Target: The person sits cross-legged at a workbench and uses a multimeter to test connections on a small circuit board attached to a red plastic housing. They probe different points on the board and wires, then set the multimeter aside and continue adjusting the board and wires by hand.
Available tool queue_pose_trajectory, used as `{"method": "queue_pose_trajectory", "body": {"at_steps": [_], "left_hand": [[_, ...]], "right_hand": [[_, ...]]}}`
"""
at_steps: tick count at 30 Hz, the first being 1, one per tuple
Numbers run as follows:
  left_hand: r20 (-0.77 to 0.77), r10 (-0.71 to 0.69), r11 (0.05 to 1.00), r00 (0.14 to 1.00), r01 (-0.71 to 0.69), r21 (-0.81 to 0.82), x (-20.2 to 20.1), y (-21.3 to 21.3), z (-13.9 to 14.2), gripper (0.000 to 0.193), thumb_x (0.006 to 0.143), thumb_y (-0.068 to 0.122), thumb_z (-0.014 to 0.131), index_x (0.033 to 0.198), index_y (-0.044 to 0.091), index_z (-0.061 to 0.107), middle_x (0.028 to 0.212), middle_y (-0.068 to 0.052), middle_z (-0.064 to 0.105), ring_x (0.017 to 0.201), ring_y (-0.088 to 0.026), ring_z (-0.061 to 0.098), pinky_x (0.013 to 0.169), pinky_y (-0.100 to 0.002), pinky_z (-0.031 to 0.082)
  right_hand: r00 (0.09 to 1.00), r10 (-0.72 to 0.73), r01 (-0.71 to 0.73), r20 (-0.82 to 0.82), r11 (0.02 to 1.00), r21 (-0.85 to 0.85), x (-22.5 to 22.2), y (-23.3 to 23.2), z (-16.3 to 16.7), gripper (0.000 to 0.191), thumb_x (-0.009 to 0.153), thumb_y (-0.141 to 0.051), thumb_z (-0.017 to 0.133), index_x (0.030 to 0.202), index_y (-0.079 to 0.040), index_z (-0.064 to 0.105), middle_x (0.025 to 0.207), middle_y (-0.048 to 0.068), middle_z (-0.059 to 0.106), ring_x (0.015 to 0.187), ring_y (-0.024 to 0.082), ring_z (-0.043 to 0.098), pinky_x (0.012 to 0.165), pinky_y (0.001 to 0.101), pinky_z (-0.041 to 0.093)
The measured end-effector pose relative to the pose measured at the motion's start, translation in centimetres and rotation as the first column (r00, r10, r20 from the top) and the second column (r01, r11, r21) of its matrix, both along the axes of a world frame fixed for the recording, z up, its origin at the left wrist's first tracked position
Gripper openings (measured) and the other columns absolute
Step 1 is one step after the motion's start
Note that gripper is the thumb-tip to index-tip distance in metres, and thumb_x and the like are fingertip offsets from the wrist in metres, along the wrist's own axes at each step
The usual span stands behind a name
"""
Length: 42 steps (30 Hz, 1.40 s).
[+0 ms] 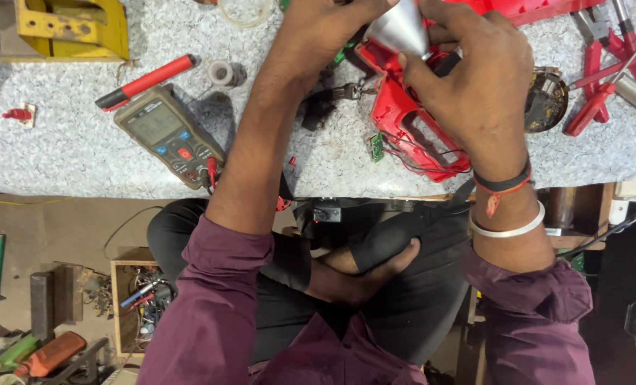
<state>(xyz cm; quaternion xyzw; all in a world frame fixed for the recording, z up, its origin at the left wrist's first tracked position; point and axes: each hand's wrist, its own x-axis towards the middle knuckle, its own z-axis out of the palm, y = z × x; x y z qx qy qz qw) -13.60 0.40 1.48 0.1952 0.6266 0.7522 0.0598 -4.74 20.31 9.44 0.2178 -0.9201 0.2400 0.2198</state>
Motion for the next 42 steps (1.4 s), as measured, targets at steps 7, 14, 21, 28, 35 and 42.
{"method": "queue_pose_trajectory", "body": {"at_steps": [7, 14, 21, 28, 35, 42], "left_hand": [[0.030, 0.060, 0.997, 0.998, -0.058, -0.056, -0.3, -0.2, -1.3, 0.031, 0.096, 0.025, 0.079, 0.105, -0.004, 0.075, 0.089, -0.005, 0.076, 0.080, -0.011, 0.075, 0.069, -0.028, 0.064], [0.056, 0.065, 0.996, 0.996, -0.061, -0.068, -0.8, 0.1, -2.3, 0.036, 0.094, 0.030, 0.080, 0.105, -0.004, 0.075, 0.087, -0.005, 0.078, 0.077, -0.011, 0.078, 0.066, -0.028, 0.066], [0.011, 0.065, 0.983, 0.998, -0.063, -0.170, -0.9, 0.3, -1.9, 0.031, 0.096, 0.026, 0.078, 0.104, -0.004, 0.075, 0.087, -0.003, 0.077, 0.077, -0.010, 0.074, 0.067, -0.028, 0.063], [0.019, -0.005, 0.994, 1.000, 0.007, -0.108, -0.6, 0.1, -0.9, 0.024, 0.096, 0.017, 0.076, 0.106, -0.004, 0.073, 0.092, -0.004, 0.075, 0.084, -0.012, 0.072, 0.075, -0.031, 0.060], [0.037, -0.047, 0.988, 0.998, 0.052, -0.144, 0.5, 0.1, 0.9, 0.027, 0.103, 0.023, 0.073, 0.107, -0.004, 0.072, 0.093, -0.001, 0.073, 0.085, -0.010, 0.066, 0.075, -0.028, 0.053], [0.003, -0.006, 0.963, 1.000, 0.007, -0.268, 0.5, 0.1, 0.9, 0.031, 0.103, 0.028, 0.071, 0.103, -0.003, 0.071, 0.083, 0.003, 0.065, 0.077, -0.008, 0.057, 0.067, -0.029, 0.048]], "right_hand": [[0.997, 0.075, -0.072, 0.033, 0.994, -0.077, -0.1, -0.4, 0.0, 0.029, 0.088, -0.003, 0.080, 0.115, 0.002, 0.070, 0.101, 0.014, 0.075, 0.092, 0.027, 0.075, 0.079, 0.0356, 0.056], [0.999, 0.015, -0.015, 0.032, 1.000, 0.002, 0.0, -0.7, -0.1, 0.032, 0.084, -0.006, 0.078, 0.115, -0.001, 0.073, 0.099, 0.012, 0.076, 0.089, 0.028, 0.073, 0.076, 0.0381, 0.055], [0.998, -0.063, 0.060, 0.018, 0.992, 0.114, 0.0, -0.5, -0.4, 0.032, 0.083, -0.013, 0.082, 0.113, -0.005, 0.076, 0.094, 0.006, 0.076, 0.087, 0.032, 0.066, 0.072, 0.0446, 0.050], [0.998, -0.044, 0.047, -0.041, 0.994, 0.098, 0.0, -0.4, -0.5, 0.032, 0.080, -0.014, 0.083, 0.108, -0.002, 0.075, 0.098, 0.010, 0.074, 0.094, 0.033, 0.066, 0.077, 0.0449, 0.051], [0.998, -0.057, 0.055, 0.026, 0.997, 0.061, -0.2, 0.0, -0.5, 0.025, 0.081, -0.015, 0.083, 0.101, -0.003, 0.074, 0.097, 0.010, 0.074, 0.095, 0.035, 0.065, 0.080, 0.0472, 0.049], [0.991, -0.124, 0.125, -0.045, 0.992, 0.032, -0.4, 0.9, -2.2, 0.037, 0.083, -0.018, 0.092, 0.103, 0.000, 0.065, 0.095, 0.016, 0.066, 0.089, 0.035, 0.061, 0.076, 0.0466, 0.047]]}}
